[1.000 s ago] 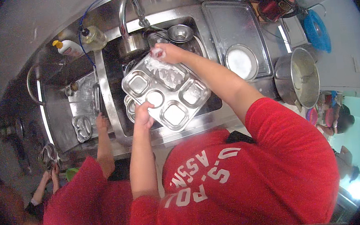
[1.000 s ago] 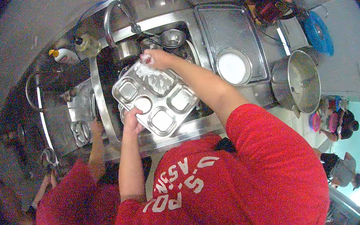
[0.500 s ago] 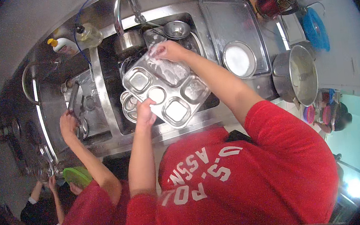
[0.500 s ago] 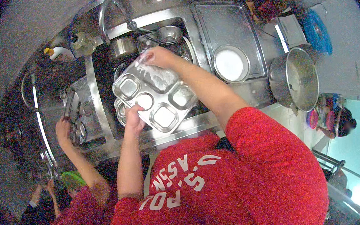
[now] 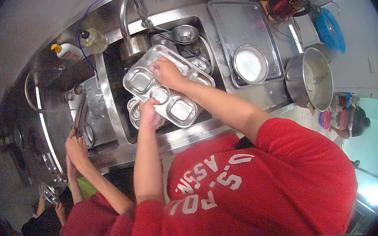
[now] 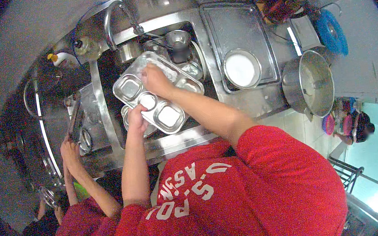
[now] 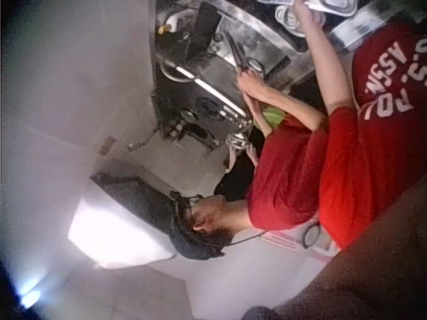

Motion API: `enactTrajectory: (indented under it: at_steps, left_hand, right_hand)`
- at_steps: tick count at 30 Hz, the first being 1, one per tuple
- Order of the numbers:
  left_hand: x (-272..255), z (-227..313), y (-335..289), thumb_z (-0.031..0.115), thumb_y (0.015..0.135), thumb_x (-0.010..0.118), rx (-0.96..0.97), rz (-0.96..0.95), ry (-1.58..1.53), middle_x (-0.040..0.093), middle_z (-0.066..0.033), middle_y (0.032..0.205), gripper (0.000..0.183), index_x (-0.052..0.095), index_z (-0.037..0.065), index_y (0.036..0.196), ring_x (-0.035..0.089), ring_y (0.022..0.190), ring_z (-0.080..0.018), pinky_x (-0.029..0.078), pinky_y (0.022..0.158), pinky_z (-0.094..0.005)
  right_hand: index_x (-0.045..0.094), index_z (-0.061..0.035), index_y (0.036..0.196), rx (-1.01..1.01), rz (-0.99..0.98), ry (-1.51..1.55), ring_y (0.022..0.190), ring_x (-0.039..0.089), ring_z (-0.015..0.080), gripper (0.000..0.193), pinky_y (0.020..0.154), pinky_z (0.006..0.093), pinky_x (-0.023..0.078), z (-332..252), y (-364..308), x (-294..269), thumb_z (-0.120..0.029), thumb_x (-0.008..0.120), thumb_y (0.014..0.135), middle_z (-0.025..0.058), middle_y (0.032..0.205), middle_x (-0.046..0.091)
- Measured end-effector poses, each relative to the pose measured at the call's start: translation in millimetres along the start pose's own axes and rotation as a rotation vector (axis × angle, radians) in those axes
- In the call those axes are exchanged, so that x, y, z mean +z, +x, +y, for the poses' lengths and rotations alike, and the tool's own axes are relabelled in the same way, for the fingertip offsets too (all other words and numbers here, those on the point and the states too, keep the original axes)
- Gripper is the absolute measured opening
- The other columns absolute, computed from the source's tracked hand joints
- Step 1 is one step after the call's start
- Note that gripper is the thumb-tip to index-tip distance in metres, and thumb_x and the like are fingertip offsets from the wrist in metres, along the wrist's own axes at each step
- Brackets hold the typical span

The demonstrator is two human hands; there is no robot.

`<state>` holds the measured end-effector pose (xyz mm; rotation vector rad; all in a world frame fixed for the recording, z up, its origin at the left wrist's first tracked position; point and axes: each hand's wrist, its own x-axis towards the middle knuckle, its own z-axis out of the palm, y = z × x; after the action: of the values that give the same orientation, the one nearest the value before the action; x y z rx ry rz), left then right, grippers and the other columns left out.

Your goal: The person washes metal trays and bowls in a sink by hand, using a pink sponge and soap to scrub them one at a time before stacking them.

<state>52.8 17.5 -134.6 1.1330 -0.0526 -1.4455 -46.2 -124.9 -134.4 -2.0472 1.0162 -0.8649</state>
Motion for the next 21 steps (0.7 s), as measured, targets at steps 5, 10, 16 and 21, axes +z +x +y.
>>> enactTrajectory:
  at_steps: [5,10,16,21]
  left_hand:
    - [-2.0,4.7,1.9,-0.011,0.069,0.047,0.041,-0.034,0.006,0.063,-0.0115,0.1,0.047,0.054,-0.002,0.115,0.067,0.089,-0.0251,0.057,0.079,-0.0371]
    - [9.4,11.7,-2.9,-0.008,0.074,0.049,0.04,-0.009,0.246,0.063,-0.0082,0.1,0.041,0.055,0.0,0.114,0.064,0.085,-0.0188,0.052,0.071,-0.0302]
    - [7.7,15.0,-4.8,-0.003,0.075,0.052,0.068,-0.032,0.39,0.061,-0.0077,0.103,0.047,0.052,0.001,0.122,0.061,0.088,-0.0158,0.05,0.071,-0.0286]
    - [-8.0,14.2,-1.8,-0.004,0.075,0.05,0.086,-0.008,0.21,0.063,-0.0089,0.103,0.048,0.053,0.0,0.122,0.064,0.086,-0.0171,0.054,0.071,-0.0305]
  right_hand:
    - [0.068,-0.004,0.102,-0.019,-0.134,0.354,0.096,0.061,0.0357,0.026,0.086,0.0436,0.048,-33.2,-15.1,-1.1,-0.022,0.066,0.084,0.0168,0.101,0.064]
    - [0.069,-0.0048,0.098,-0.217,-0.128,0.102,0.105,0.062,0.0355,0.019,0.091,0.0416,0.05,-29.4,-10.5,19.2,-0.009,0.064,0.08,0.0163,0.106,0.067]
    - [0.069,-0.006,0.106,-0.15,-0.285,0.161,0.1,0.063,0.0371,0.026,0.088,0.0432,0.051,-33.5,-10.0,14.3,-0.02,0.058,0.086,0.0173,0.109,0.067]
    - [0.069,-0.0053,0.1,-0.23,-0.405,0.196,0.097,0.062,0.0363,0.022,0.086,0.0427,0.05,-34.9,-26.5,0.4,-0.015,0.056,0.085,0.015,0.1,0.066]
